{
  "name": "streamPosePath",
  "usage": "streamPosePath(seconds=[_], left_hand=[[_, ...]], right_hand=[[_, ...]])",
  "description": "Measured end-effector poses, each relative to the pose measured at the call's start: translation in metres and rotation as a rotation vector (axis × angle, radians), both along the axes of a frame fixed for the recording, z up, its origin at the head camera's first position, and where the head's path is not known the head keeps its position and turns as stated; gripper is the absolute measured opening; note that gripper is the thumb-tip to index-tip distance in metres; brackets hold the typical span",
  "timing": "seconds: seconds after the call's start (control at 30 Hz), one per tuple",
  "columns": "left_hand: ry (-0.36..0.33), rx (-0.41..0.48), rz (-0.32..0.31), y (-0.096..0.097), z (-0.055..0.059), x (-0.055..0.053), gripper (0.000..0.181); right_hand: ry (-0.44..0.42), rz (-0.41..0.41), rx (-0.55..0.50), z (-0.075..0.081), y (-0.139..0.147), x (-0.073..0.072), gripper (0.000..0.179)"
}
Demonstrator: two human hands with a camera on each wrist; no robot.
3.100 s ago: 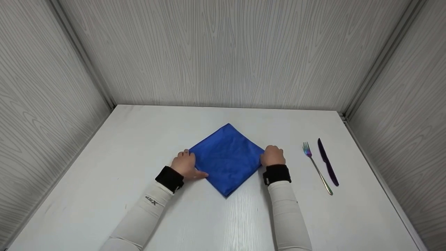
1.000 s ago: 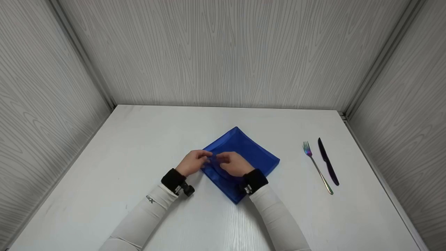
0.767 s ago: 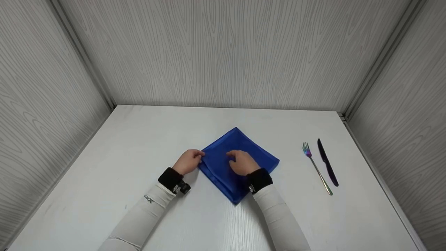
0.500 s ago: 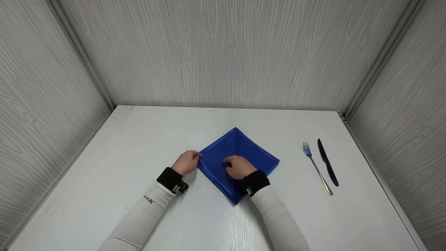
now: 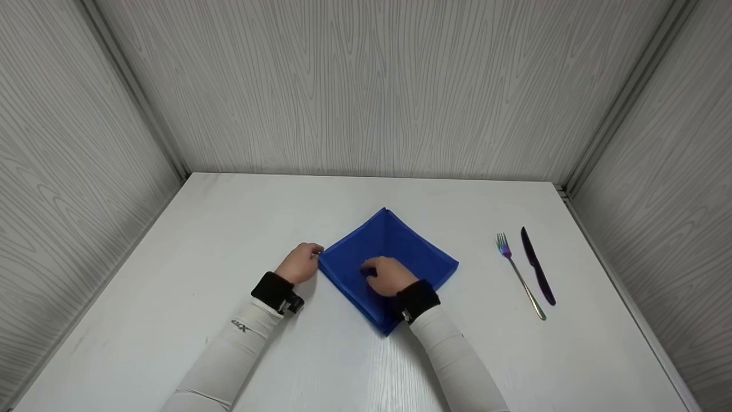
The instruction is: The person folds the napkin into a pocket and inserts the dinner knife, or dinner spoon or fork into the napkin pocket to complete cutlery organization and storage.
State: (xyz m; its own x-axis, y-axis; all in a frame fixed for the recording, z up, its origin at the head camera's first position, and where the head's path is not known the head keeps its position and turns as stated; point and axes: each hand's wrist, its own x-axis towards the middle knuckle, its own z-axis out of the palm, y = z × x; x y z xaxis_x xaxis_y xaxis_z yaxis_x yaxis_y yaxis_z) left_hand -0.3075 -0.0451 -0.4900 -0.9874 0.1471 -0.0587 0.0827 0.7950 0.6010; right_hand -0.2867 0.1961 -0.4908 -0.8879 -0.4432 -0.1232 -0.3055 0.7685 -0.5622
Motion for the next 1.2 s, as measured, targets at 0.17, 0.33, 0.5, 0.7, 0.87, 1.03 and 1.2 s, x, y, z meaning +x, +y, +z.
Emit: streamPosePath(seconds=[0.17,0.33,0.5,0.7,0.87,1.03,1.2], left_hand=[[-0.008,-0.03,-0.003,0.0004,-0.0001,-0.0009,0.036],[-0.012,-0.055,0.016,0.0012,-0.0012,-0.0019,0.033],[-0.014,-0.053,0.027,0.0001,-0.002,-0.0022,0.031],[-0.014,-0.045,0.01,-0.0028,-0.0021,-0.0029,0.03],[-0.024,-0.032,-0.02,-0.0057,-0.0012,-0.0042,0.031],[-0.023,-0.028,-0.049,-0.0073,-0.0002,-0.0048,0.036],[-0.029,-0.004,-0.054,-0.0068,-0.0011,-0.0046,0.041]], right_hand=[[-0.006,-0.002,-0.001,0.0003,-0.001,0.0018,0.04],[-0.017,-0.007,-0.004,-0.0005,-0.002,0.0029,0.04],[-0.024,-0.009,-0.007,-0.0006,-0.0032,0.0036,0.04],[-0.019,-0.001,0.0,-0.0005,-0.0023,0.0033,0.041],[-0.003,0.009,0.004,-0.0013,-0.0026,0.0031,0.042],[-0.013,0.007,0.001,-0.001,-0.0034,0.0039,0.042],[-0.026,0.0,0.003,0.0002,-0.0044,0.0047,0.043]])
